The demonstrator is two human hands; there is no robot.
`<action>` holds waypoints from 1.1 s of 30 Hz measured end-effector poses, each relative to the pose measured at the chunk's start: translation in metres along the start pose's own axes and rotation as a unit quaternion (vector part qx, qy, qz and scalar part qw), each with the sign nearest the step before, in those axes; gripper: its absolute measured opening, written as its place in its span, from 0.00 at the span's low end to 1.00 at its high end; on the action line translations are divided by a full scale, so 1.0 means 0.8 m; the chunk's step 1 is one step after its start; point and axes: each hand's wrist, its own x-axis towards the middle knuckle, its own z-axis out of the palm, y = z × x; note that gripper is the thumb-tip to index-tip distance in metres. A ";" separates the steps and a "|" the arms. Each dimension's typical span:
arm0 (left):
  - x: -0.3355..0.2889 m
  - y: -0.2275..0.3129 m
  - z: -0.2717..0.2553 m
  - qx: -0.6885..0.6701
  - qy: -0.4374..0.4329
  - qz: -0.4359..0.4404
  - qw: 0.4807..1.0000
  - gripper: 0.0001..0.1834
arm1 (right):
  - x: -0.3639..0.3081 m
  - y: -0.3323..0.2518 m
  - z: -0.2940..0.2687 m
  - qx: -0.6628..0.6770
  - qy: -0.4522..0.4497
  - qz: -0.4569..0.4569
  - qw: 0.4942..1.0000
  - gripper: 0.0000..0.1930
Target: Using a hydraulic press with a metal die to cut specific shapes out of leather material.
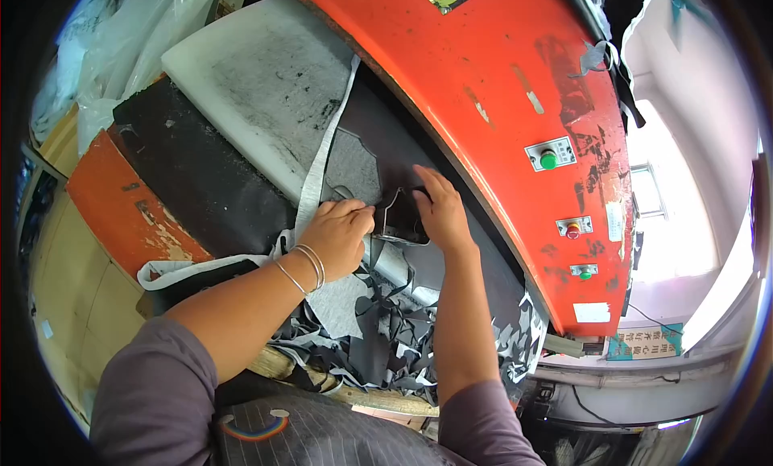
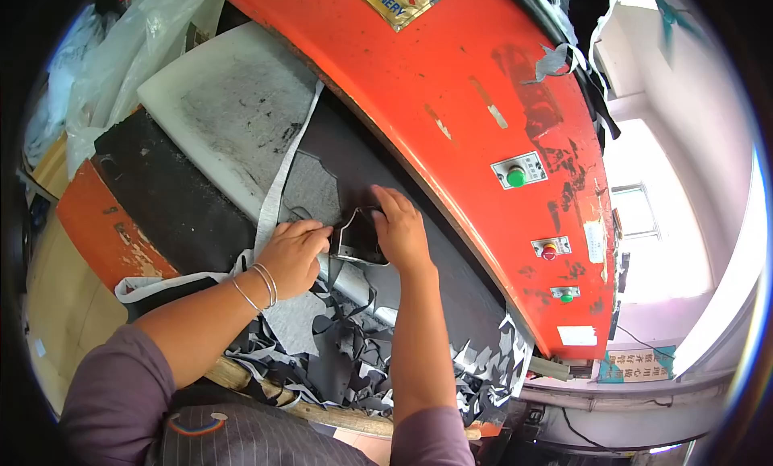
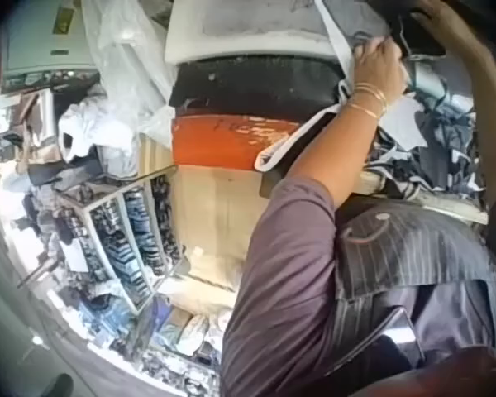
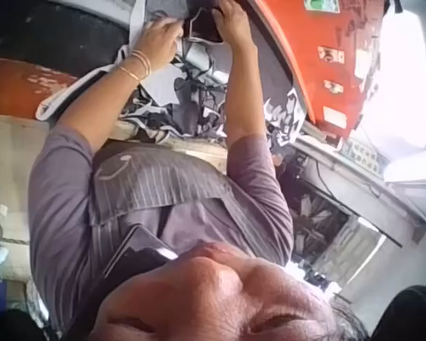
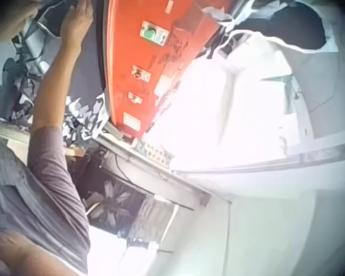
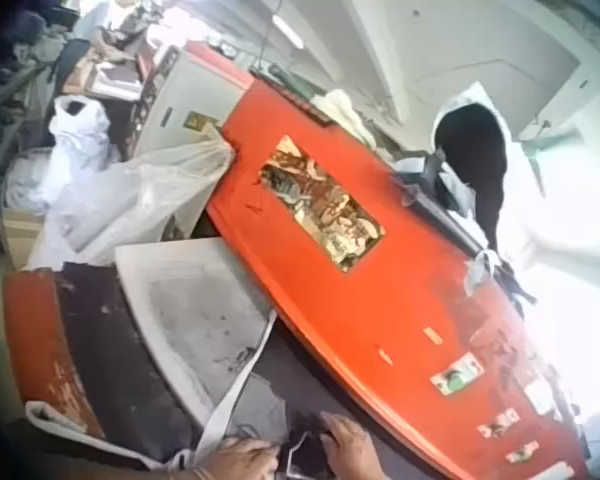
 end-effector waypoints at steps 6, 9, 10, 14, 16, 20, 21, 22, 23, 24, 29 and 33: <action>-0.004 -0.002 0.001 0.004 0.045 0.038 0.998 0.22 | -0.016 0.029 0.002 -0.034 -0.086 0.150 0.984 0.13; -0.007 -0.004 0.003 0.021 0.024 0.037 0.999 0.16 | -0.057 0.028 0.010 0.009 -0.026 0.209 0.978 0.16; -0.008 -0.006 0.002 0.022 0.024 0.032 0.999 0.16 | -0.056 0.003 0.013 0.093 -0.007 0.299 0.950 0.18; -0.005 -0.005 0.001 0.027 0.028 0.025 0.999 0.16 | -0.059 -0.035 0.028 0.217 0.046 0.408 0.885 0.24; -0.003 -0.004 0.001 0.028 0.030 0.028 0.999 0.15 | -0.054 -0.047 0.024 0.233 0.056 0.429 0.871 0.26; 0.000 -0.002 0.001 0.027 0.028 0.030 0.999 0.14 | -0.058 -0.051 0.031 0.274 0.091 0.450 0.845 0.26; 0.000 -0.003 0.002 0.027 0.029 0.031 0.999 0.14 | -0.060 -0.050 0.033 0.305 0.098 0.453 0.832 0.26; 0.000 -0.002 0.002 0.027 0.027 0.032 0.999 0.14 | -0.062 -0.051 0.035 0.335 0.105 0.455 0.818 0.26; 0.000 -0.002 0.002 0.016 0.036 0.034 0.999 0.17 | -0.063 -0.053 0.036 0.335 0.105 0.456 0.817 0.26; 0.001 -0.001 0.003 0.005 0.046 0.035 0.998 0.20 | -0.064 -0.056 0.036 0.346 0.117 0.466 0.806 0.25; 0.000 -0.005 0.008 -0.025 0.062 0.028 0.997 0.15 | -0.068 -0.063 0.047 0.408 0.151 0.476 0.765 0.23; 0.001 -0.007 0.001 -0.029 0.071 0.021 0.997 0.15 | -0.069 -0.069 0.057 0.457 0.181 0.469 0.734 0.25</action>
